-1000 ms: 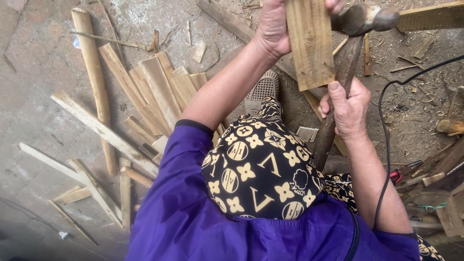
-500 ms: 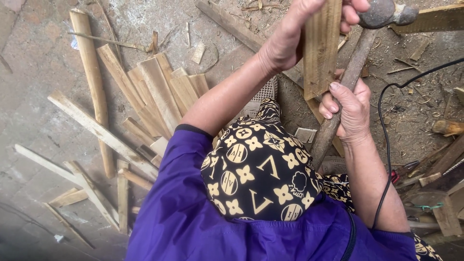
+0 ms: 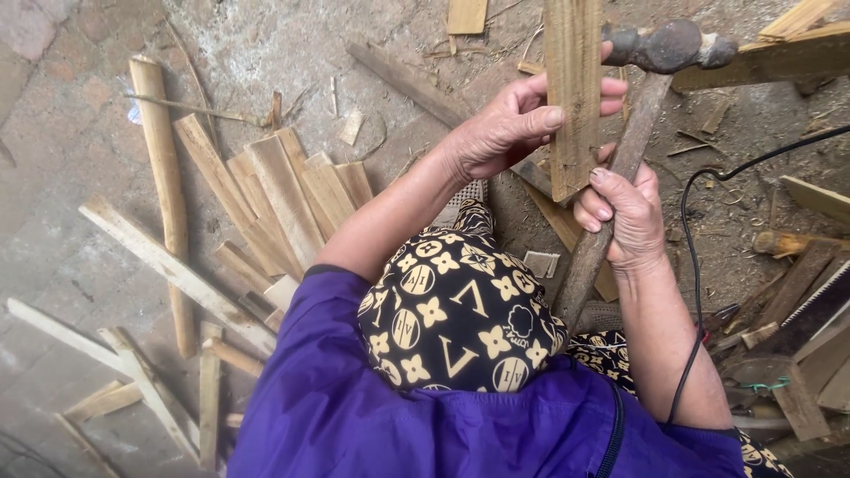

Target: The person hammers nails into a wooden plank to attach it to a wooden frame. They then use pliers to pull out a nail from the plank. The person continues hammering and adjusting the plank on the frame.

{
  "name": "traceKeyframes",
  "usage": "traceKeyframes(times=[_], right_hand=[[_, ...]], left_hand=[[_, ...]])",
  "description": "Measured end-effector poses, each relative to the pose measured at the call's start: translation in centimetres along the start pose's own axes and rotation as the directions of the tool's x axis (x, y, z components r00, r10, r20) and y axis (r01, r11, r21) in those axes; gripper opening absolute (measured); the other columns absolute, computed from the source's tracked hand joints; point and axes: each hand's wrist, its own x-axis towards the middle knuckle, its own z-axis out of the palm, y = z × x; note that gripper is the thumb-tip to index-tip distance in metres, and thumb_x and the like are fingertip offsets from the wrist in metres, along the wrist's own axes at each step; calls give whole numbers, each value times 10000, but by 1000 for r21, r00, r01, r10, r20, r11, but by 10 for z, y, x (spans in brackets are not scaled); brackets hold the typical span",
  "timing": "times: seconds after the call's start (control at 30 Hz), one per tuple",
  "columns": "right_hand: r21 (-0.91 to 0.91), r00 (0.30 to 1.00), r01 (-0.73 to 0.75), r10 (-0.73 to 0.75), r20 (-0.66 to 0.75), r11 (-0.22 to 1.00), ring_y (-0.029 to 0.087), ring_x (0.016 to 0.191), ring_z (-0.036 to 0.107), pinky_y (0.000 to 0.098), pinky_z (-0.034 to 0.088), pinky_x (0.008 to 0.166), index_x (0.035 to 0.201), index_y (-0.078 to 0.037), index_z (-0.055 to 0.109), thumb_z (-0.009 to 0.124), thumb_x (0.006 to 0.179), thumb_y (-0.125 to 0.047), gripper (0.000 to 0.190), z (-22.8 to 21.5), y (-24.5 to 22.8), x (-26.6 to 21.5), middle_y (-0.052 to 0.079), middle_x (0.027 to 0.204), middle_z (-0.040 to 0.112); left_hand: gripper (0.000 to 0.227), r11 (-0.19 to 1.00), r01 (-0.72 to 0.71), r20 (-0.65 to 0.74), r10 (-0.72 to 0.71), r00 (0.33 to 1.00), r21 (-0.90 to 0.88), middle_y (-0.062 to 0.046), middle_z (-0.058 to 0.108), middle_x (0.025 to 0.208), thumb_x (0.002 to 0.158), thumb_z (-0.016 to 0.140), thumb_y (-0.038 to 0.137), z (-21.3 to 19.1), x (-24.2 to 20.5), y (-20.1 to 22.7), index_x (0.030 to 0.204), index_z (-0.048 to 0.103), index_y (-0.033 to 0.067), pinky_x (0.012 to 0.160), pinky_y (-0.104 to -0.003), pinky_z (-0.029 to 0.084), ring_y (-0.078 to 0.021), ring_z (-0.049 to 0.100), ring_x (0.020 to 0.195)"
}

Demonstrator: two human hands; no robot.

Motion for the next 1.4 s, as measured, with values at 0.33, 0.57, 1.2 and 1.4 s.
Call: traceKeyframes(times=[0.33,0.57,1.2,1.4], right_hand=[[-582,966,222,-259,21,782,79,465,513,215,485,375,1097,-3,583,605,998,-101,142,17,-34,-34,178,1072,736],[-703,891,317,-454,-9,636,159,442,524,285,497,411,1067,49,552,546,965,75,105,-1,-54,-89,252,915,700],[-802,715,319,-684,-146,505,151,495,518,279,479,473,1074,20,535,519,1028,72,71,-26,-56,-129,219,880,644],[-794,714,297,-676,-184,530,150,484,527,283,481,456,1085,26,549,535,1015,90,96,-35,-51,-129,229,881,657]], left_hand=[[607,848,-269,183,206,961,456,-64,600,1453,1015,792,374,48,41,73,1491,467,182,1231,-444,540,-238,640,1321],[815,660,-452,418,223,881,600,-177,463,1660,1087,909,347,57,143,77,1629,305,417,1239,-498,645,-348,646,1463],[829,663,-644,671,281,686,381,57,552,1578,1157,1015,300,75,324,2,1604,342,483,1266,-325,526,-144,620,1453],[817,732,-602,665,281,692,318,101,541,1645,1174,1033,216,72,343,-12,1611,376,424,1327,-380,554,-127,619,1520]])
